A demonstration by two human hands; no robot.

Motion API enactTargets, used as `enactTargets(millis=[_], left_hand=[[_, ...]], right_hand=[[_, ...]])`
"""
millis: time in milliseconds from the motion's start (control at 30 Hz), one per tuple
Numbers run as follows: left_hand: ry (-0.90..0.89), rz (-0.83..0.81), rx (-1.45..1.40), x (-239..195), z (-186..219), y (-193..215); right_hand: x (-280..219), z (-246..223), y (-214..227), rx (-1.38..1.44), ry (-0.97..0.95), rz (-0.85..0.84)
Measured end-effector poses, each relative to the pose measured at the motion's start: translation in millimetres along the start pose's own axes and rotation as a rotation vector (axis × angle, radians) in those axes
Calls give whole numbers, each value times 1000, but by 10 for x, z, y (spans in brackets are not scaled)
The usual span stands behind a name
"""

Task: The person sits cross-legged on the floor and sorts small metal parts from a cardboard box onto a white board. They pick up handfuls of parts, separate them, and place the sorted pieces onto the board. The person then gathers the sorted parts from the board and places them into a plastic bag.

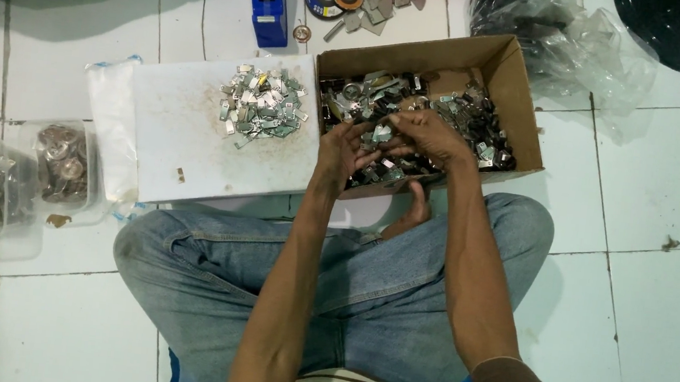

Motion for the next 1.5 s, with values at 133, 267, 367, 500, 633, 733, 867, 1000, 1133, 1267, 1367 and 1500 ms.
enactTargets(millis=[133, 267, 367, 500, 633, 733, 867, 1000, 1133, 1267, 1367, 1500], left_hand=[[5, 30, -4, 126, -91, 96], [41, 18, -66, 9, -11, -32], [42, 24, -125, -132, 42, -114], [-41, -3, -195, 60, -73, 119], [-151, 15, -205, -444, 441, 148], [-237, 60, -234, -468, 693, 446], [-305, 166, -188, -650, 1149, 617], [-268, 271, 34, -589, 1457, 788], [-294, 336, 156, -778, 1577, 724], [-480, 304, 367, -569, 1386, 684], [-645, 206, 618, -394, 1070, 371], [-576, 19, 1016, -204, 497, -139]], right_hand=[[-91, -101, -101, -9, 18, 6], [10, 28, -56, -98, 40, 42], [-28, 2, -107, -137, 82, 92], [-7, -78, -261, -95, 121, 135], [107, -156, -674, -91, 149, 63], [260, -252, -1101, -26, 158, 84], [537, -340, -1642, -130, 210, -18], [550, -580, -1975, -306, 200, -56], [641, -579, -1659, -491, 291, -55], [539, -606, -948, -932, 431, 3], [238, -593, -331, -1130, 328, 73], [756, 588, 1424, -1518, 215, 203]])
Point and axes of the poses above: each hand's wrist, its own x-axis towards the middle knuckle, its own y-axis out of the back of the hand, z = x × y, the point moved 6 cm from there along x, towards the middle knuckle, and after that the axes turned 4 degrees about z, right-handed, at the moved point
